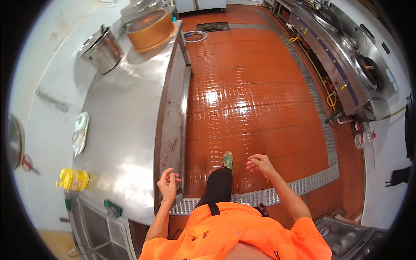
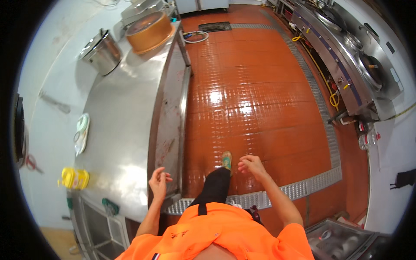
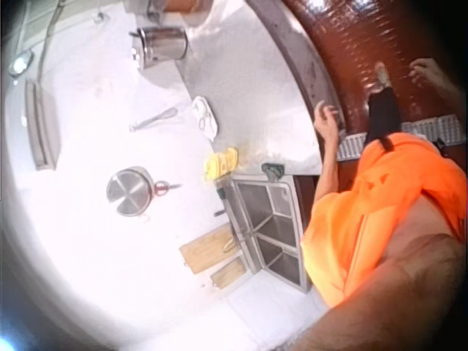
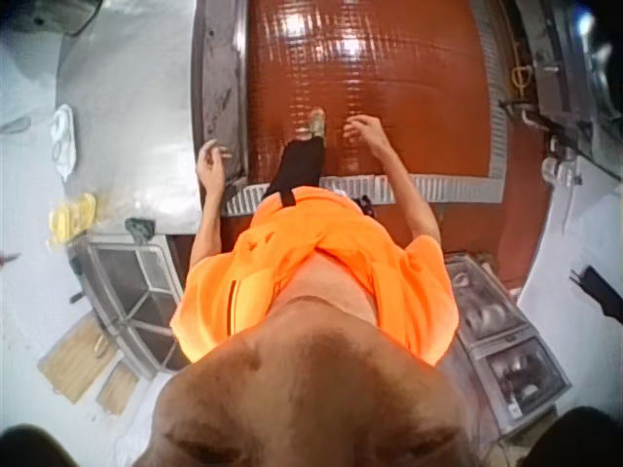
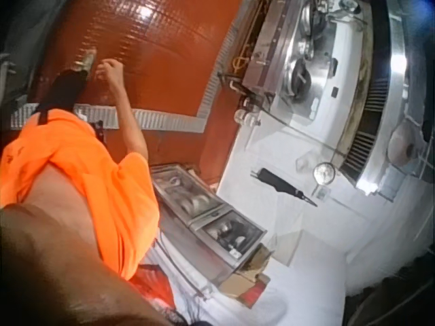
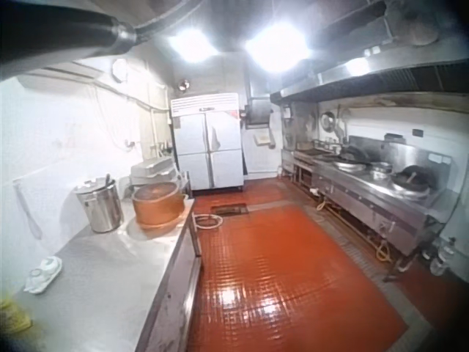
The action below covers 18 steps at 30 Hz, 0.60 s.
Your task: The person scrubs a stainless steel double sink with a green scouring pad and dish soap, then rinses the sink and the surrounding floor using a water hose. The person handles the scouring pad, a yellow soap bottle, and a white hose during the cleaning process.
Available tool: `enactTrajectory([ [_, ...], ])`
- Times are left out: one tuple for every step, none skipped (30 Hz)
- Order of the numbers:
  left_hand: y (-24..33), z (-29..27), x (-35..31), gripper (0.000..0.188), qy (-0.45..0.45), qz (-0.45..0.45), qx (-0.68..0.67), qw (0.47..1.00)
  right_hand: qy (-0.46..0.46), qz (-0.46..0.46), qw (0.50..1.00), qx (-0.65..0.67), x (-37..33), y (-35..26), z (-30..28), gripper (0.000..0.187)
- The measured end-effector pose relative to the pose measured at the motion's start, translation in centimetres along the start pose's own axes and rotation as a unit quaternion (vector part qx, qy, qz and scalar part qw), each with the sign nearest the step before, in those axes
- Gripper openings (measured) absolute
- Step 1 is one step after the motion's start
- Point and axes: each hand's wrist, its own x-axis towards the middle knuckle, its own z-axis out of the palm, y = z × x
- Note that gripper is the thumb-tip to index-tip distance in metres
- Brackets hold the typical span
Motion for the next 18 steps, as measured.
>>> enactTrajectory([
  [0.1, 3.0, 3.0, 0.018, -0.016, -0.023, -0.027, 0.999, -0.001, -0.013, 1.0, 0.014, 2.9, -1.6, -2.0, 0.026],
  [-0.6, 5.5, 5.5, 0.018, -0.032, -0.035, -0.027, 0.999, 0.03, -0.001, 0.999, 0.015, 5.4, -2.8, -4.3, 0.025],
  [-0.6, 7.8, 8.6, 0.018, -0.042, -0.042, -0.01, 0.998, 0.063, 0.008, 0.998, 0.013, 7.5, -3.9, -6.9, 0.025],
  [-0.5, 9.9, 10.4, 0.018, -0.05, -0.062, 0.008, 0.997, 0.095, 0.029, 0.995, 0.009, 8.3, -4.5, -9.5, 0.025],
  [-0.6, 12.1, 12.7, 0.018, -0.047, -0.081, -0.008, 0.996, 0.157, 0.034, 0.987, 0.029, 9.1, -4.2, -12.5, 0.022],
  [0.4, 14.4, 15.0, 0.018, -0.065, -0.098, -0.027, 0.993, 0.208, 0.057, 0.976, 0.033, 9.7, -4.0, -15.7, 0.02],
  [1.7, 16.5, 17.3, 0.018, -0.08, -0.115, -0.04, 0.989, 0.253, 0.081, 0.963, 0.042, 9.9, -3.7, -18.5, 0.018],
  [2.9, 18.0, 19.6, 0.018, -0.093, -0.131, -0.048, 0.986, 0.283, 0.087, 0.953, 0.064, 9.6, -3.3, -20.8, 0.015],
  [3.0, 19.6, 22.1, 0.019, -0.113, -0.123, -0.044, 0.985, 0.312, 0.094, 0.941, 0.087, 9.5, -3.0, -22.6, 0.013],
  [3.8, 21.5, 24.6, 0.019, -0.132, -0.11, -0.028, 0.985, 0.343, 0.143, 0.92, 0.124, 9.6, -3.2, -24.0, 0.011],
  [4.8, 23.5, 27.3, 0.019, -0.143, -0.11, -0.024, 0.983, 0.373, 0.19, 0.894, 0.158, 9.7, -3.5, -25.6, 0.011],
  [5.4, 25.5, 30.0, 0.019, -0.157, -0.111, -0.022, 0.981, 0.396, 0.208, 0.876, 0.182, 10.2, -3.0, -27.1, 0.011],
  [5.9, 27.5, 32.7, 0.019, -0.168, -0.107, -0.015, 0.98, 0.416, 0.227, 0.856, 0.206, 11.3, -2.7, -28.4, 0.011],
  [6.1, 29.6, 35.5, 0.02, -0.177, -0.103, -0.009, 0.979, 0.414, 0.236, 0.855, 0.203, 12.6, -3.2, -29.5, 0.012],
  [6.4, 31.9, 38.8, 0.02, -0.183, -0.093, -0.004, 0.979, 0.41, 0.239, 0.857, 0.201, 14.6, -4.3, -30.6, 0.013],
  [6.5, 34.2, 41.8, 0.02, -0.19, -0.078, -0.005, 0.979, 0.405, 0.247, 0.857, 0.199, 16.7, -5.5, -31.6, 0.013],
  [6.3, 36.5, 44.8, 0.02, -0.196, -0.063, -0.006, 0.979, 0.397, 0.237, 0.87, 0.17, 20.1, -6.8, -32.8, 0.015],
  [6.2, 38.4, 47.0, 0.02, -0.203, -0.052, -0.005, 0.978, 0.389, 0.236, 0.874, 0.17, 22.8, -8.2, -33.5, 0.015],
])
